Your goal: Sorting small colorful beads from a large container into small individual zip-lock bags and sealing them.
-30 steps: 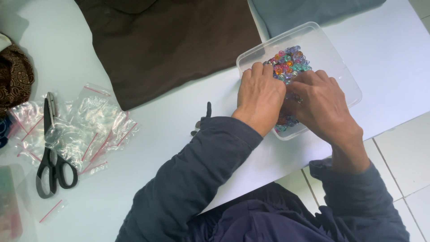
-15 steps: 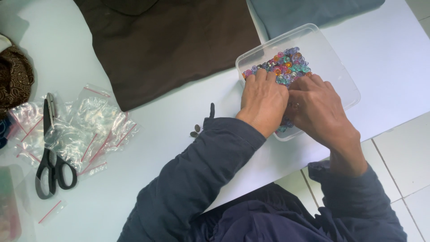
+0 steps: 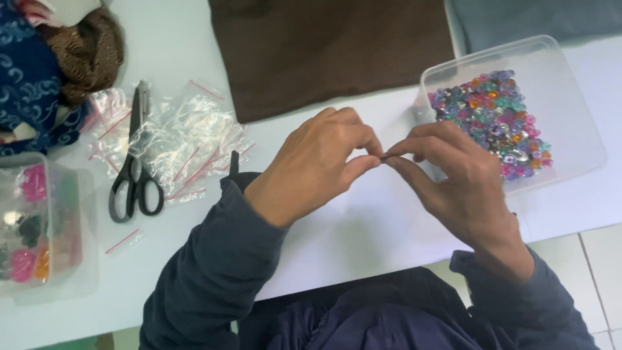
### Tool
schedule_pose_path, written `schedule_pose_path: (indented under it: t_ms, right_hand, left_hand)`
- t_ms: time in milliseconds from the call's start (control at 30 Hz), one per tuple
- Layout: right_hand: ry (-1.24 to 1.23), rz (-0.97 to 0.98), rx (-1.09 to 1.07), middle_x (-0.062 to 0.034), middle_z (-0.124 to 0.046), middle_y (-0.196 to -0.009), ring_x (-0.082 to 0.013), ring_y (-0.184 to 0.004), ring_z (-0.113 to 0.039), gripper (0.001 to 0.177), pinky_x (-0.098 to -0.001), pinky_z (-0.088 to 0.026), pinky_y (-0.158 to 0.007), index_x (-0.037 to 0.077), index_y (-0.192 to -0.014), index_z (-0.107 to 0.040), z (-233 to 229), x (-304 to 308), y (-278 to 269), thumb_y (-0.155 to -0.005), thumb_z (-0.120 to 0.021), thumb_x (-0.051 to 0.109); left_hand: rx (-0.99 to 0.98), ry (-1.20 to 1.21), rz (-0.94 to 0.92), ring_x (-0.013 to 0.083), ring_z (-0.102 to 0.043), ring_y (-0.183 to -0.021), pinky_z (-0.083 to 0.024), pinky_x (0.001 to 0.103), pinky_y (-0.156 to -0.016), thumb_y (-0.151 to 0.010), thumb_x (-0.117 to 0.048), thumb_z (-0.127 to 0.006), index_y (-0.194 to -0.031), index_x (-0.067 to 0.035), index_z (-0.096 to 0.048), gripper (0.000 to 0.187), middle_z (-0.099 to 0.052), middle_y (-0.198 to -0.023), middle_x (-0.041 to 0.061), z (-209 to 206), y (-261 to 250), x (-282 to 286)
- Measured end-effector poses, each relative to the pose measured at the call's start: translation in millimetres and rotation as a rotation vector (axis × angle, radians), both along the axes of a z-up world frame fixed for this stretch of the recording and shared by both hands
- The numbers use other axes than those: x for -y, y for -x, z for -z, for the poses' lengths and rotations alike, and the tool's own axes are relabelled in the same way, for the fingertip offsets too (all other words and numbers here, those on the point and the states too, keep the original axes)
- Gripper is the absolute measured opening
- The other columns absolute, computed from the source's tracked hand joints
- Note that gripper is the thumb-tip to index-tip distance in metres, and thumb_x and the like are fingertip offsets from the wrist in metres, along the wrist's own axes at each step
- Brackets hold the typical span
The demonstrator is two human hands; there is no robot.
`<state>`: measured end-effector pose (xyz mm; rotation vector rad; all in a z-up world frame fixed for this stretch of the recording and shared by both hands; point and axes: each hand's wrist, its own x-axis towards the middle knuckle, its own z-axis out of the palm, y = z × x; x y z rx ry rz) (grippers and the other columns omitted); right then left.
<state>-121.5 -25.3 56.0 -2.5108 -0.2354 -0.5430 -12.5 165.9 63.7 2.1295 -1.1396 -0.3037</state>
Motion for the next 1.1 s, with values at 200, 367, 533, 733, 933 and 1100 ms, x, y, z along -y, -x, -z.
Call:
schedule_pose_path:
  t_ms: [200, 367, 533, 733, 933, 1100]
  right_hand:
    - [0.094, -0.012, -0.321, -0.0126, -0.072, -0.093, -0.0234, -0.078, -0.073, 0.010, -0.0311, -0.059, -0.059, 0.005, -0.100, -0.078, 42.0, -33.3, -29.6, -0.090, -0.076, 0.003]
    - [0.179, 0.031, -0.468, -0.0129, -0.072, -0.098, -0.0221, -0.084, -0.074, 0.012, -0.0304, -0.061, -0.062, 0.006, -0.102, -0.078, 49.4, -36.5, -28.3, -0.090, -0.076, 0.006]
    - [0.182, 0.048, -0.524, -0.0084, -0.071, -0.097, -0.0199, -0.084, -0.073, 0.011, -0.0281, -0.059, -0.064, 0.010, -0.103, -0.079, 61.4, -35.1, -31.5, -0.093, -0.076, 0.013]
    - [0.183, 0.052, -0.431, -0.0079, -0.071, -0.101, -0.0194, -0.085, -0.072, 0.014, -0.0307, -0.061, -0.065, 0.011, -0.106, -0.077, 47.7, -29.4, -16.8, -0.093, -0.076, 0.014]
    - [0.021, -0.003, -0.146, -0.0064, -0.071, -0.097, -0.0198, -0.078, -0.070, 0.013, -0.0342, -0.060, -0.064, 0.012, -0.101, -0.077, 12.1, 2.6, 16.7, -0.088, -0.080, 0.010]
    - [0.194, 0.125, -0.086, -0.0143, -0.071, -0.115, -0.0299, -0.113, -0.065, 0.031, -0.0435, -0.054, -0.095, 0.008, -0.117, -0.077, -10.9, 80.9, 35.7, -0.088, -0.084, 0.014]
  left_hand:
    - [-0.079, -0.213, -0.123, 0.0296, -0.071, -0.094, -0.056, 0.041, -0.081, -0.087, -0.011, -0.079, -0.122, -0.007, -0.072, 0.035, -0.071, -0.101, 0.017, 51.4, -3.4, -35.8]
    - [-0.136, -0.249, -0.101, 0.0283, -0.071, -0.095, -0.057, 0.041, -0.083, -0.086, -0.008, -0.078, -0.131, -0.006, -0.065, 0.047, -0.069, -0.104, 0.017, 77.0, 2.2, -29.0]
    - [-0.177, -0.262, -0.121, 0.0230, -0.071, -0.091, -0.060, 0.036, -0.080, -0.089, -0.005, -0.073, -0.133, -0.003, -0.063, 0.045, -0.066, -0.101, 0.015, 79.3, 6.7, -22.1]
    - [-0.193, -0.261, -0.114, 0.0251, -0.071, -0.090, -0.060, 0.038, -0.079, -0.091, -0.003, -0.071, -0.141, 0.001, -0.055, 0.053, -0.066, -0.099, 0.017, 60.4, 14.9, -23.6]
    - [0.011, -0.164, -0.052, 0.0281, -0.072, -0.083, -0.058, 0.042, -0.075, -0.091, -0.003, -0.070, -0.125, 0.000, -0.068, 0.034, -0.068, -0.092, 0.017, 11.1, 19.0, 10.1]
    - [0.200, 0.014, 0.043, 0.0343, -0.064, -0.092, -0.049, 0.048, -0.079, -0.091, -0.004, -0.062, -0.109, -0.010, -0.072, 0.021, -0.066, -0.096, 0.011, 10.6, 32.5, 95.3]
